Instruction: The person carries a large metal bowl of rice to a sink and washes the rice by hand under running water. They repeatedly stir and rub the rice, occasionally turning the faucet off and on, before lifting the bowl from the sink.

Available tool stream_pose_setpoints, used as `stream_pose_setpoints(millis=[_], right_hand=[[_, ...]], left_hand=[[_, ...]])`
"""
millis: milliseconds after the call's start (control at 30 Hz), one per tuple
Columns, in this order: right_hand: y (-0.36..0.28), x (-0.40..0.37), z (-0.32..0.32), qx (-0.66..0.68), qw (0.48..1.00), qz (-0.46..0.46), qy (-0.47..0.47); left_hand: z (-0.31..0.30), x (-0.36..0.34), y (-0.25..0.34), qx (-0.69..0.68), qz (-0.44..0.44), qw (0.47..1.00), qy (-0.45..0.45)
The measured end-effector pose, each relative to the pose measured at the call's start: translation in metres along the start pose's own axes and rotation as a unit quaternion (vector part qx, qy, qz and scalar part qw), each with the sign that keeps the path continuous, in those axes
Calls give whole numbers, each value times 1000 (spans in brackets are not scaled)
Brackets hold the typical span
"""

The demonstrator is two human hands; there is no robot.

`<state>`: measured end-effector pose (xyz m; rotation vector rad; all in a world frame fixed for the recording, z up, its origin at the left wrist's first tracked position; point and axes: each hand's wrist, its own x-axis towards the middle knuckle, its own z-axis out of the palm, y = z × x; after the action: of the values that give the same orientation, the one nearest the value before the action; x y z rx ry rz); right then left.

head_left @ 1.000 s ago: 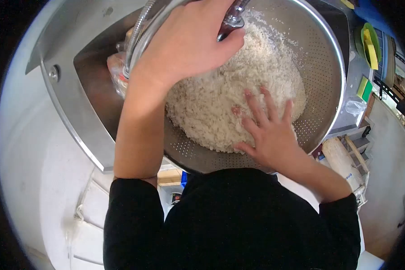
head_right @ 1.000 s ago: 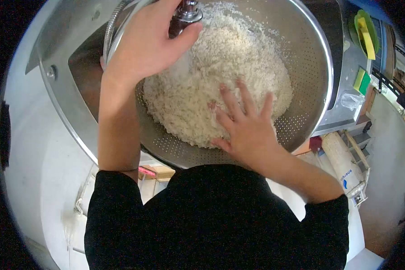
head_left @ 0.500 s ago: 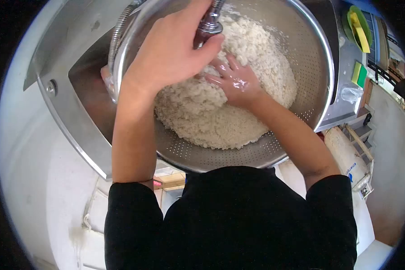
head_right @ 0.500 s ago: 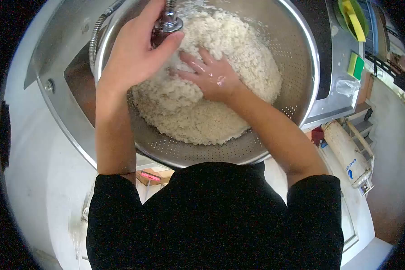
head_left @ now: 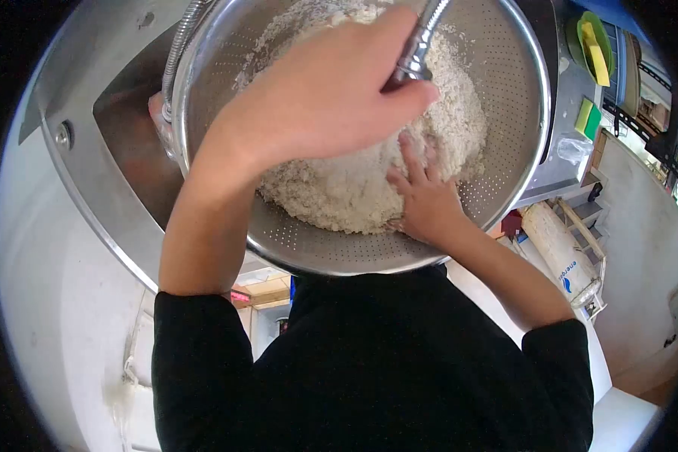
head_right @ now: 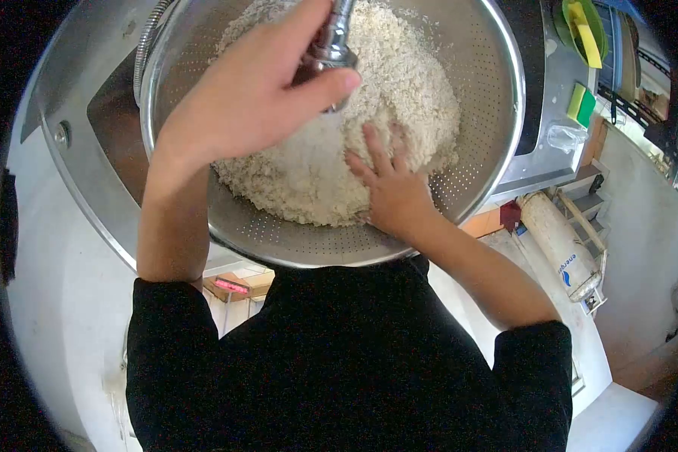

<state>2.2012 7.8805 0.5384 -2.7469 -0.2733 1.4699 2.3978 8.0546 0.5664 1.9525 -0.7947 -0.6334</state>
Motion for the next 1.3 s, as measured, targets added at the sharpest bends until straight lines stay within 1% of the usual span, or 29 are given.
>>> stream_pose_setpoints(millis=[33,67,100,167,233,267,333,400,433,500,567,633,667,700,733,767,800,833,867,900,933,967,1033,1067,1133,1167,1233,1267,1300], right_hand=[[2,12,3,12,999,-21,-38],[6,24,9,24,996,-42,-78],[12,36,20,25,996,-40,-76],[21,54,44,31,987,-143,61],[23,71,43,42,986,-148,63],[24,81,42,51,984,-158,63],[32,106,52,60,984,-150,79],[46,143,81,70,983,-142,92],[44,146,74,76,984,-134,91],[32,123,28,78,986,-121,78],[27,83,-15,73,987,-122,72],[29,39,-55,58,986,-148,55],[32,24,-59,55,986,-148,49],[37,12,-62,82,986,-117,82],[42,3,-64,109,984,-87,115],[49,-3,-63,105,984,-89,113],[57,-7,-58,97,984,-34,146],[63,-9,-54,88,980,21,178],[67,-8,-49,86,980,18,177],[70,-7,-43,103,982,57,149],[72,-5,-36,119,981,97,120],[71,-3,-23,117,982,95,118],[68,-3,-1,168,983,37,61],[62,-3,-3,165,984,33,60],[43,-3,-6,293,956,6,-22],[40,-2,0,294,956,5,-26],[36,0,17,282,957,-62,27],[34,2,18,284,957,-61,28],[32,4,17,314,945,-81,33]], left_hand=[[4,-1,2,-17,-4,1000,-20],[5,-1,2,-16,-2,1000,-21],[6,-1,1,-7,-9,999,-34],[11,-1,0,1,-14,999,-52],[14,2,-2,-14,-45,996,-69],[17,2,-3,-14,-42,997,-70],[23,0,-7,-10,-42,997,-68],[28,1,-15,-15,-19,998,-53],[30,0,-17,-19,-1,999,-37],[30,1,-14,-22,7,999,-40],[25,3,-10,-31,15,999,-41],[9,6,2,-65,-81,988,-115],[1,10,13,-71,-83,988,-113],[-8,15,26,-65,-134,979,-139],[-11,13,30,-64,-160,974,-149],[-15,11,34,-62,-186,967,-160],[-17,5,33,-63,-130,979,-141],[-18,5,32,-65,-104,984,-129],[-19,5,31,-65,-77,988,-118],[-20,12,32,-60,-121,979,-155],[-21,14,29,-60,-144,972,-173],[-23,15,27,-58,-167,966,-191],[-29,11,20,-111,-124,968,-186],[-33,10,18,-129,-111,968,-183],[-32,8,16,-165,-106,959,-203],[-26,5,15,-178,-106,955,-211],[16,-4,8,-64,-52,994,-65],[22,-4,9,-63,-51,994,-68],[26,-3,12,-95,-50,992,-64]])
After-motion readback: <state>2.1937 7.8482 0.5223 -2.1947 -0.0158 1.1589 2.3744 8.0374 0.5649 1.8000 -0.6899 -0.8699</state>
